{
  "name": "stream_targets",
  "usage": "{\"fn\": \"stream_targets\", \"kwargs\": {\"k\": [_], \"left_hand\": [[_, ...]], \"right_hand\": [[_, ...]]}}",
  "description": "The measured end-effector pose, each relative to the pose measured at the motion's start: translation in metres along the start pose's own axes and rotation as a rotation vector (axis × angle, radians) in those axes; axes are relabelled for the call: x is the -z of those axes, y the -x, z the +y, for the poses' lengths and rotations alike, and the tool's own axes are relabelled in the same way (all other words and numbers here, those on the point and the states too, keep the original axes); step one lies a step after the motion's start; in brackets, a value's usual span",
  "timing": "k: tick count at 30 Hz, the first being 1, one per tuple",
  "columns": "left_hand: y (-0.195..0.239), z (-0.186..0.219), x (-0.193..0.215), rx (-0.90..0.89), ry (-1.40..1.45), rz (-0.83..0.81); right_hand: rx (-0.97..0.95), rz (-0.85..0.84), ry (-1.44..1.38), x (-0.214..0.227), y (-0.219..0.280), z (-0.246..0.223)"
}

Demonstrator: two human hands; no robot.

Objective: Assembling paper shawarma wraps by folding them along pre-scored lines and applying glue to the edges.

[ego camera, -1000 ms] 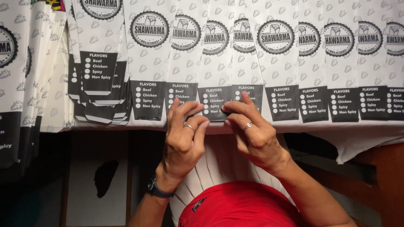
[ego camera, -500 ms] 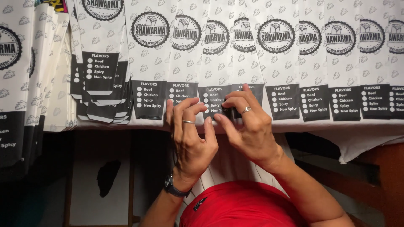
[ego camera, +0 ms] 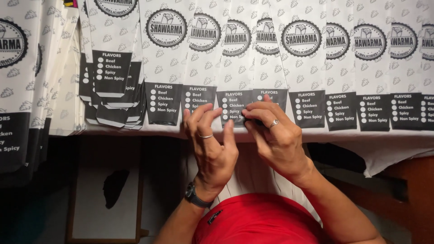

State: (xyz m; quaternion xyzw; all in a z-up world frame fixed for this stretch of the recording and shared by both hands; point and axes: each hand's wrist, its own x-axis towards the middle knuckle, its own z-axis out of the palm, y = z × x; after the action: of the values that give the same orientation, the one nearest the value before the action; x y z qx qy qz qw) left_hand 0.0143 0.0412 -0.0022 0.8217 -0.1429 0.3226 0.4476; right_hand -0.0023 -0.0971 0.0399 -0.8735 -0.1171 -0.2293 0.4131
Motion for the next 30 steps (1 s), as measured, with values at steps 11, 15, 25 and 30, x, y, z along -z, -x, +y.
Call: {"fn": "stream_targets", "kwargs": {"k": [11, 15, 25, 30], "left_hand": [[0.002, -0.002, -0.006, -0.131, -0.067, 0.067], [0.007, -0.009, -0.001, -0.282, -0.015, 0.032], [-0.030, -0.050, 0.073, -0.279, 0.014, -0.196], [-0.030, -0.055, 0.076, -0.314, 0.050, -0.221]], "right_hand": [[0.163, 0.064, 0.064, -0.007, 0.001, 0.003], [0.187, 0.118, 0.083, -0.005, -0.004, 0.000], [0.228, 0.006, -0.033, -0.053, -0.008, -0.021], [0.259, 0.012, 0.035, -0.055, -0.004, -0.015]]}}
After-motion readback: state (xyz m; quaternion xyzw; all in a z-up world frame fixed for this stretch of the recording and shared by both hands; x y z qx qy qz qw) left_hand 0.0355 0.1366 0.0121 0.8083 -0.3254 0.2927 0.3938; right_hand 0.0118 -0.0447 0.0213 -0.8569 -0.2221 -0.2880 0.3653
